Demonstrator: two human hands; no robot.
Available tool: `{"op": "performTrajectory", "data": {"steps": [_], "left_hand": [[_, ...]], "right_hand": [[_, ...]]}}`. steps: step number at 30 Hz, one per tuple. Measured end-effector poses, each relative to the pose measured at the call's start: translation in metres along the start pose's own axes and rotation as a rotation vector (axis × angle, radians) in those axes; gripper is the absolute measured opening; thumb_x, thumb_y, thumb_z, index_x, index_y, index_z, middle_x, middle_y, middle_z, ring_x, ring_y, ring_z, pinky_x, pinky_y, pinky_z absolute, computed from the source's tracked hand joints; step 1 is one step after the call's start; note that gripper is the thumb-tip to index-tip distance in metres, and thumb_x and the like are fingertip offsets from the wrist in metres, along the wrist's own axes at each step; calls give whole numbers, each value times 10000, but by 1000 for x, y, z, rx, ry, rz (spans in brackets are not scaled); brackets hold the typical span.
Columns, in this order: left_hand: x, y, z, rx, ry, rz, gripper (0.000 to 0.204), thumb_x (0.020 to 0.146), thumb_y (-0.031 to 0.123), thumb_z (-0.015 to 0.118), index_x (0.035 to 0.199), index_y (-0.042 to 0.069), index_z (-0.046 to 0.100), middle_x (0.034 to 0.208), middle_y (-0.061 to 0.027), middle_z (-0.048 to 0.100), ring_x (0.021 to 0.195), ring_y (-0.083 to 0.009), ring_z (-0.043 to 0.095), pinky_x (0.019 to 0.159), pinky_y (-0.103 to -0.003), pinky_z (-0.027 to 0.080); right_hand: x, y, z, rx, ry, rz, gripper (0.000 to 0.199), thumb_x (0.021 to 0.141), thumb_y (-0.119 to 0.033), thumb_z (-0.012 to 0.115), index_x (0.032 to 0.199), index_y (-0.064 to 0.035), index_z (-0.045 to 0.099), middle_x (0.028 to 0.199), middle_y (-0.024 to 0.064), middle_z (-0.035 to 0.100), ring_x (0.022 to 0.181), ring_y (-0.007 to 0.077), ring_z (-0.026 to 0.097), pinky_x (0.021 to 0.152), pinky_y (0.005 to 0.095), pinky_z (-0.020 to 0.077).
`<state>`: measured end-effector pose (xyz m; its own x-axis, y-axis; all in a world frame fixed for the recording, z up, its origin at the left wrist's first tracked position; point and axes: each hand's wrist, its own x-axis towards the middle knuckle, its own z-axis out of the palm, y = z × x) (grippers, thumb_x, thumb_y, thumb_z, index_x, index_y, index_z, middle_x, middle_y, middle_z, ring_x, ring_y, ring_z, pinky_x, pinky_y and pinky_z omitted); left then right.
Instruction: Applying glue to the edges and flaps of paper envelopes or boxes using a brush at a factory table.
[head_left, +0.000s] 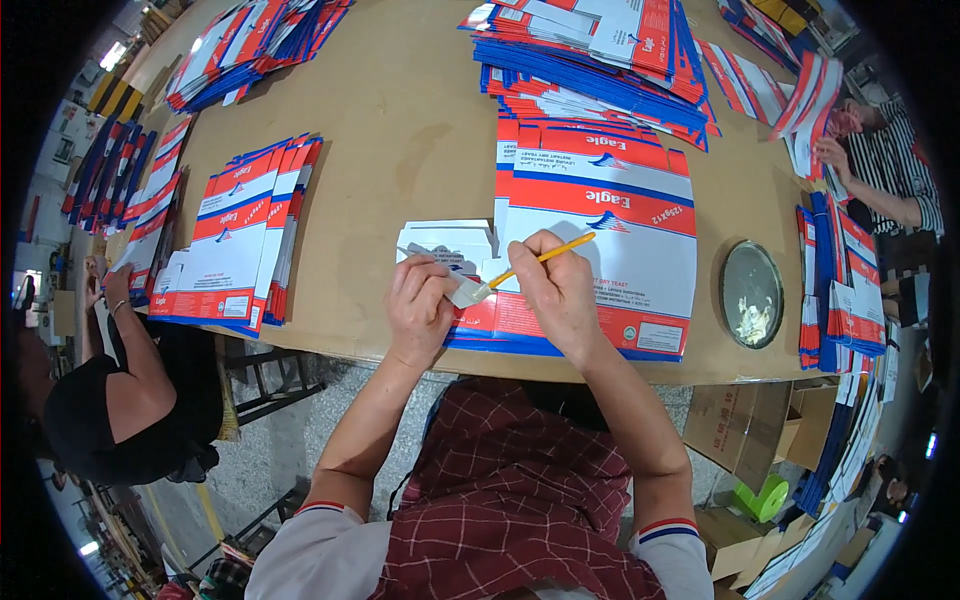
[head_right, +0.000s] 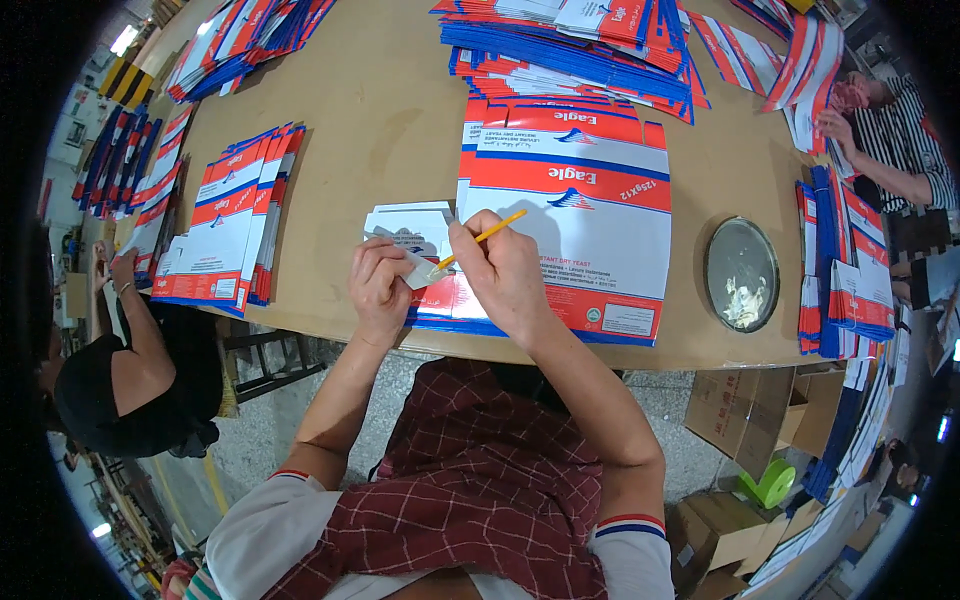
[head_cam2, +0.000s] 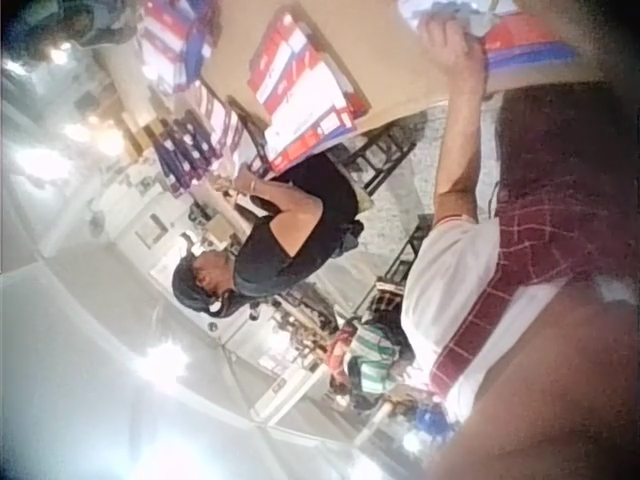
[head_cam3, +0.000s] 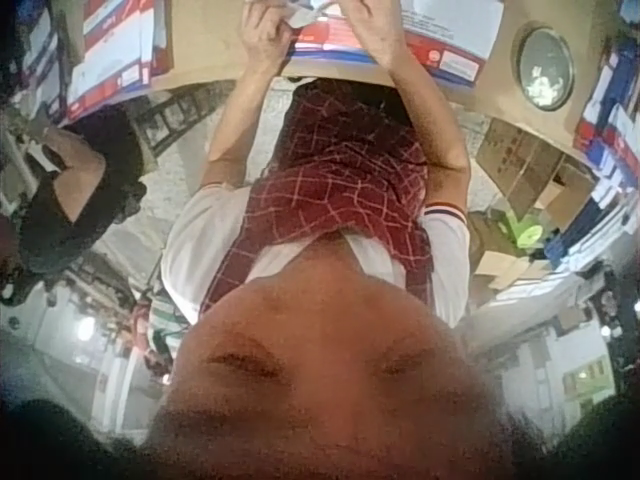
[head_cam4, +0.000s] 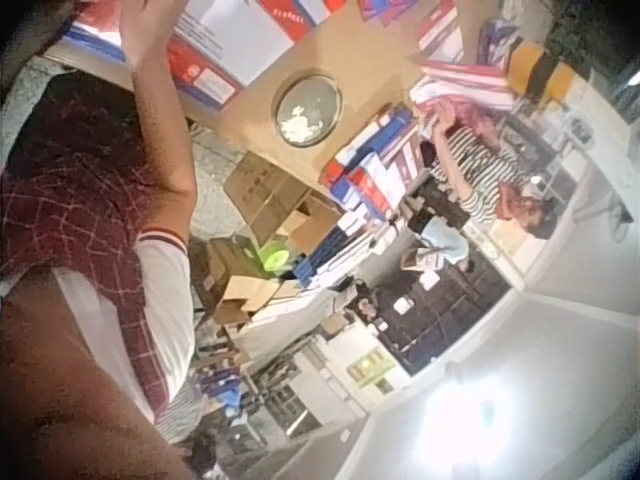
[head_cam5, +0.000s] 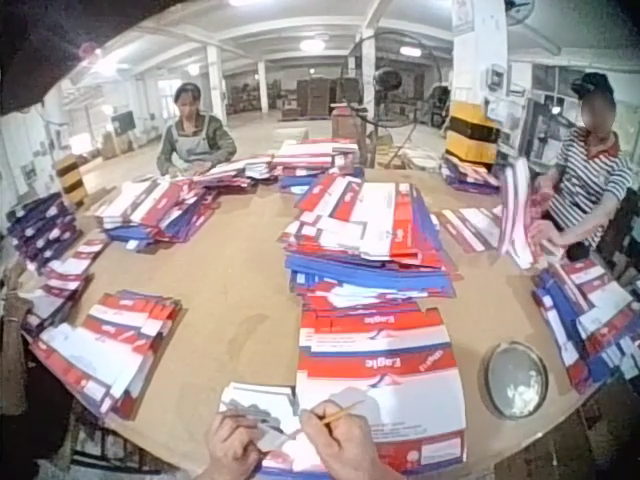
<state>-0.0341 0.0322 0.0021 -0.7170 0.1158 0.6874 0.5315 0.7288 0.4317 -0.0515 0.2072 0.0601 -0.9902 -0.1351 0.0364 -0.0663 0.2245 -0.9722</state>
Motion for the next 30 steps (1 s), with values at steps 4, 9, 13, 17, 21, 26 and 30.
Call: {"op": "performTrajectory", "data": {"steps": [4,9,13,17,21,26,30], "left_hand": [[0,-1,0,13,7,4,258,505,-142,508,689,38,516,759,-87,562,828,-297,557,707,-376,463],[-1,-4,-1,30,-1,28,244,500,-92,567,696,51,540,780,-76,564,830,-283,559,695,-361,481],[-1,-4,0,23,4,34,242,501,-90,573,694,53,543,778,-73,562,824,-279,558,692,-357,481],[-1,-2,0,5,24,19,267,499,-146,509,688,42,521,749,-84,560,813,-291,559,690,-366,470],[-1,-3,1,13,20,17,242,504,-118,541,681,46,534,759,-80,563,817,-283,561,686,-358,478],[-1,-5,0,24,8,36,242,500,-92,571,692,52,541,777,-79,567,826,-282,558,694,-359,483],[-2,-5,0,20,10,24,245,494,-97,565,690,47,538,770,-80,563,822,-285,559,690,-362,482]], "right_hand": [[-1,-3,-3,-76,-34,-31,255,878,-192,511,731,16,511,568,115,549,488,160,537,451,278,392],[0,-3,-7,-67,-7,-69,255,880,-199,507,736,11,513,581,129,562,514,190,578,463,283,413],[1,-4,0,-51,-2,-84,248,877,-196,509,738,9,512,592,128,571,522,200,586,471,292,423],[0,-5,0,-112,-46,-74,245,873,-195,514,732,6,510,596,128,577,524,214,590,469,300,424],[-2,-7,-5,-100,-50,-51,240,870,-188,513,730,7,506,583,132,565,520,232,588,467,304,423],[0,-5,2,-68,-3,-115,243,871,-183,508,717,6,503,575,131,560,509,220,581,464,304,421],[-2,-4,-3,-74,-20,-82,263,873,-190,507,699,7,501,554,109,540,488,179,544,460,290,406]]}}
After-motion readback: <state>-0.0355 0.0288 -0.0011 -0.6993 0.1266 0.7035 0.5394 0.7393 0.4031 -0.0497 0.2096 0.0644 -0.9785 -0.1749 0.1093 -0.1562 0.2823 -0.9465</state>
